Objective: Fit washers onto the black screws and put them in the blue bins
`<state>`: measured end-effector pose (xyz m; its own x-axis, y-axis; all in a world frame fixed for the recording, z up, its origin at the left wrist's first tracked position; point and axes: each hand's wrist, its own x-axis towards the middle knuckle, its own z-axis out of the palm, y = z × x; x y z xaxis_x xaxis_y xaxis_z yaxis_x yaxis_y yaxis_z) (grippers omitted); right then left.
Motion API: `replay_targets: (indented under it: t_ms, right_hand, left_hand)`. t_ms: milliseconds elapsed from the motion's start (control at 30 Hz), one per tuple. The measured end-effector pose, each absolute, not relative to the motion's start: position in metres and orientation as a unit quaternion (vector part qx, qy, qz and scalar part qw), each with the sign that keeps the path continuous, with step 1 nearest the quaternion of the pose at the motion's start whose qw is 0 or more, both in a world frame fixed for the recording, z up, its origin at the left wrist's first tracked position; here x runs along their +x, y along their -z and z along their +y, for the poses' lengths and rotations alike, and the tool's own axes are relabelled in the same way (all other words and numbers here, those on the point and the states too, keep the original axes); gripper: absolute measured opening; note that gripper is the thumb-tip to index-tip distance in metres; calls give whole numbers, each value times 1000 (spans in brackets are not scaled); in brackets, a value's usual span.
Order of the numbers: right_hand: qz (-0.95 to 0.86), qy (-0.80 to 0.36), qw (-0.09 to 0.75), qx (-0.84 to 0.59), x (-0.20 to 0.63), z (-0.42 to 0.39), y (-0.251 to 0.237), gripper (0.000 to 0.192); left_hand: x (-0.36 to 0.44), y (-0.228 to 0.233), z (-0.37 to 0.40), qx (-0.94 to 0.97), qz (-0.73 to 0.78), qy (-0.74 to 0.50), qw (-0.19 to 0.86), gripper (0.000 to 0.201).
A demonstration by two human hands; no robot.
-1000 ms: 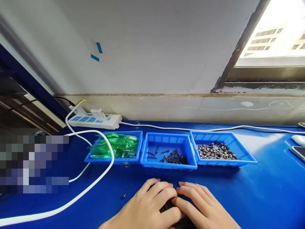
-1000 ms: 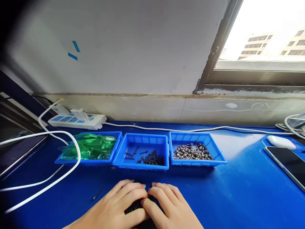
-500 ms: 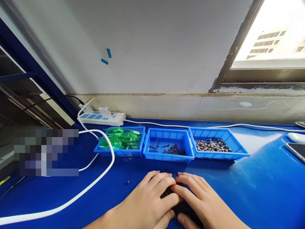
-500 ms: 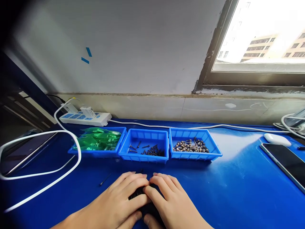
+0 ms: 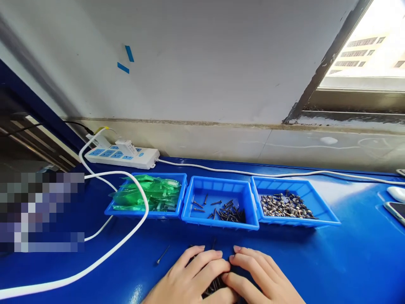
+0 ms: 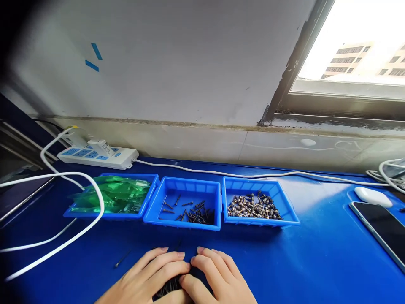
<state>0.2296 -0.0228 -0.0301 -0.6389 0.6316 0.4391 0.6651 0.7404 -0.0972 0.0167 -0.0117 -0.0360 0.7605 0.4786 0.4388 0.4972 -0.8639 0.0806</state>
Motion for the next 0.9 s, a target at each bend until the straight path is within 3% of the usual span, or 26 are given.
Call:
replay_targets:
  t_ms: [167,433,633,733,900]
  right_hand:
    - [-903,-10,241,-355,226,-27,35,28]
    - [-878,-149,203,-407,220,-41,14,31]
    - [-899,-70,217,-375,222,-33,28,35]
    - [-899,0,240,-366,222,-28,40,25]
    - [-894,-16,234,-381,217,-29,39,28]
  left_hand:
    - [15,26,-13,-952,-252,171,-2,23]
    - [15,35,-16,-945,-238,225,-12,32]
    - [15,28,-13,-946,-228,218,66,28]
    - [14,31,-11,-939,-231,240,87,24]
    - [12,28,-10,-950,-235,202,43,25]
